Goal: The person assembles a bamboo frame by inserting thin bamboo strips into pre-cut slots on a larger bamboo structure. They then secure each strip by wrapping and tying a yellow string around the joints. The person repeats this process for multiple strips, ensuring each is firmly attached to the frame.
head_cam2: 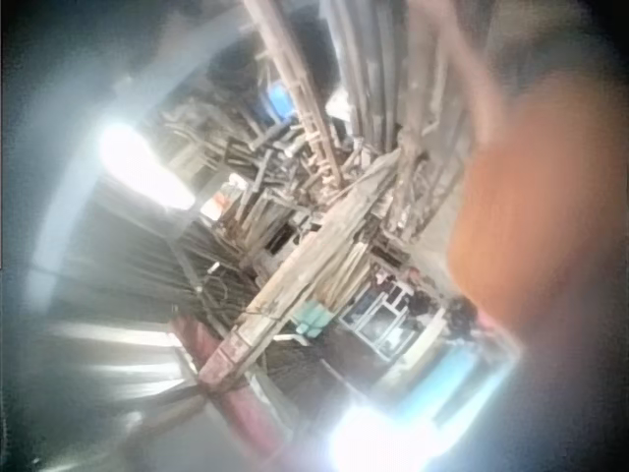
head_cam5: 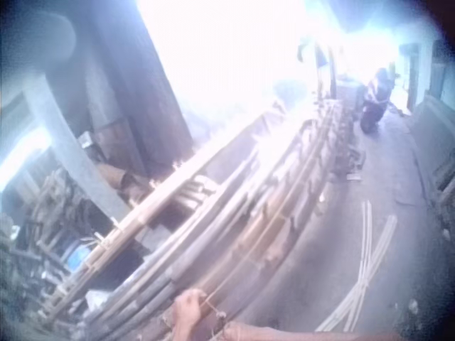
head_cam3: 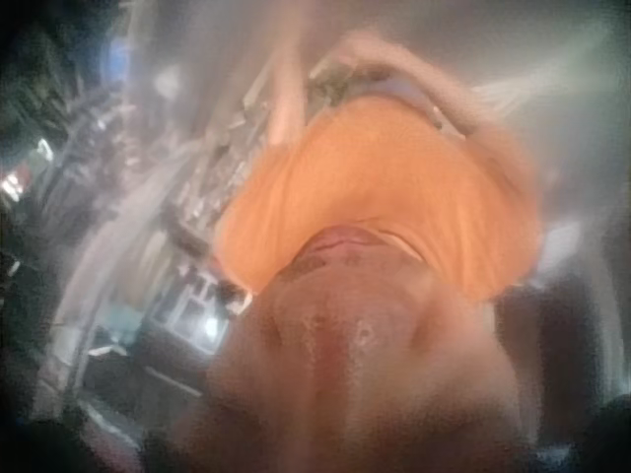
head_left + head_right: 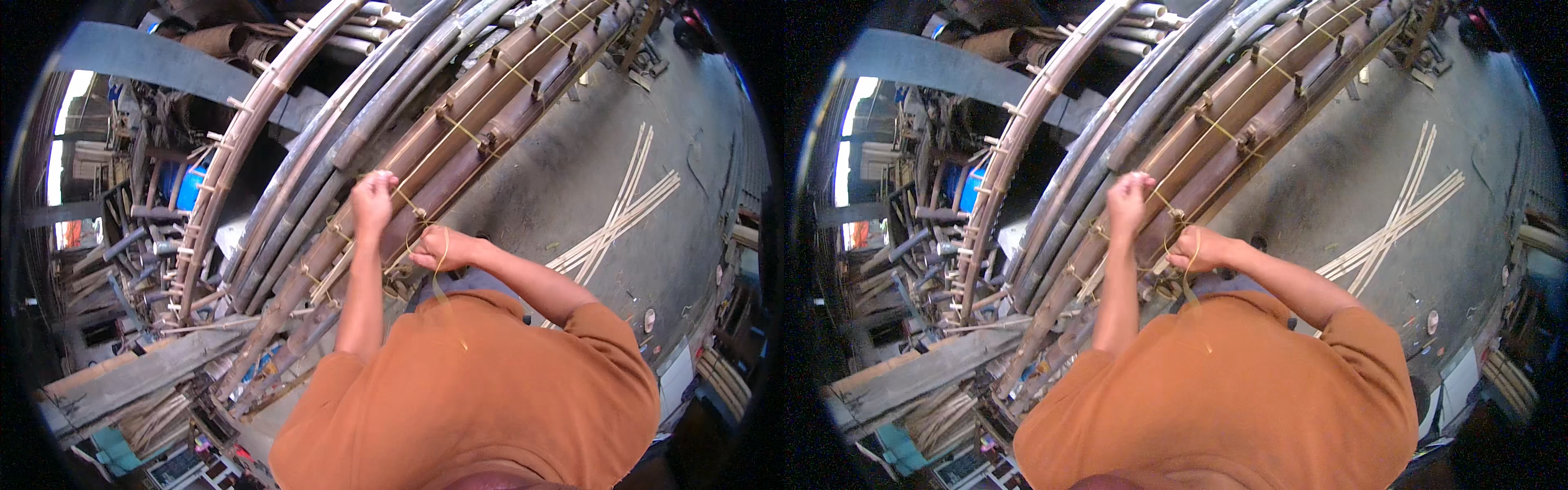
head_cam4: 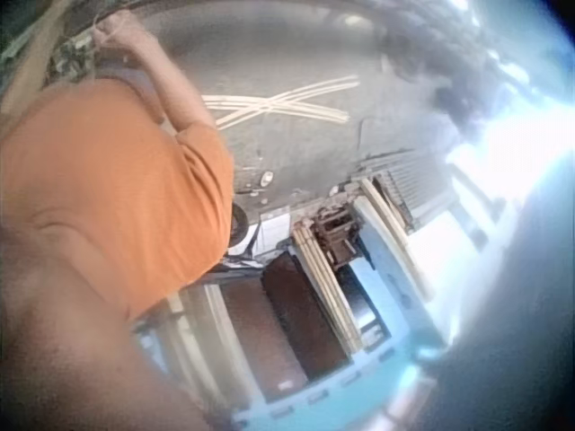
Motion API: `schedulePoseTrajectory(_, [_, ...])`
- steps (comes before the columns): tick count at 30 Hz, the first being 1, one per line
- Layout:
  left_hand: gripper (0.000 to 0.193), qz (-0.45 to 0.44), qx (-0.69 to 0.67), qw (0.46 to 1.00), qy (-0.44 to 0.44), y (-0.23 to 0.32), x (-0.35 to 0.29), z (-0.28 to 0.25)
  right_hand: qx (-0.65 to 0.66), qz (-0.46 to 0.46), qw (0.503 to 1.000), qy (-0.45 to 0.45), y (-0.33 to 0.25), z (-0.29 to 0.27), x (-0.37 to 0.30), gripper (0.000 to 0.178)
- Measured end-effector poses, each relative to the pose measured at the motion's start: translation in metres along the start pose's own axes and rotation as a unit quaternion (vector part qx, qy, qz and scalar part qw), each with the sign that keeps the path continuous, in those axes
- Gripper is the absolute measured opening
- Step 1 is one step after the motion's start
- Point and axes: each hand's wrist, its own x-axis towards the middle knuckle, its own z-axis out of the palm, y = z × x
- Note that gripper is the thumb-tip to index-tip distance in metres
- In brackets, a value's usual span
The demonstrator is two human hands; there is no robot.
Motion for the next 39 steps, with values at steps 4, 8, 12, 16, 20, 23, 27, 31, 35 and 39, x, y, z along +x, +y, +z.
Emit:
schedulePoseTrajectory(4, [0.03, 0.037, 0.016, 0.995, 0.097, 0.021, 0.082, -0.016, -0.136, -0.049, 0.989, 0.026, -0.001, -0.006, -0.021, 0.039])
schedulePoseTrajectory(8, [0.03, 0.044, 0.217, 0.973, 0.066, -0.069, 0.114, 0.007, -0.204, -0.032, 0.979, -0.009, -0.012, 0.01, -0.022, 0.035])
schedulePoseTrajectory(12, [0.033, 0.028, 0.135, 0.99, 0.018, -0.042, 0.095, -0.036, -0.197, 0.052, 0.967, -0.153, -0.041, 0.072, -0.042, 0.041])
schedulePoseTrajectory(16, [0.036, 0.052, 0.201, 0.97, 0.123, -0.042, -0.007, -0.104, -0.324, 0.099, 0.921, -0.191, -0.111, 0.089, -0.035, 0.048])
schedulePoseTrajectory(20, [0.03, -0.037, 0.208, 0.973, -0.094, -0.078, -0.101, -0.117, 0.214, 0.215, 0.953, -0.004, -0.109, 0.093, 0.009, 0.04])
schedulePoseTrajectory(23, [0.024, 0.006, 0.24, 0.971, -0.011, -0.091, -0.113, -0.091, 0.623, 0.449, 0.537, 0.348, -0.093, 0.116, 0.039, 0.03])
schedulePoseTrajectory(27, [0.024, 0.004, 0.249, 0.968, 0.04, -0.08, -0.118, -0.082, 0.373, 0.065, 0.82, 0.429, -0.163, 0.096, 0.106, 0.022])
schedulePoseTrajectory(31, [0.029, 0.036, 0.175, 0.984, 0.02, -0.121, -0.114, -0.085, -0.059, 0.008, 0.997, -0.04, -0.16, 0.089, 0.178, 0.053])
schedulePoseTrajectory(35, [0.033, -0.048, 0.177, 0.983, -0.029, -0.071, -0.107, -0.095, -0.427, 0.121, 0.882, 0.157, -0.048, 0.055, 0.197, 0.06])
schedulePoseTrajectory(39, [0.034, -0.026, 0.156, 0.987, 0.004, -0.092, -0.11, -0.093, 0.282, 0.143, 0.948, -0.03, -0.101, 0.018, 0.181, 0.046])
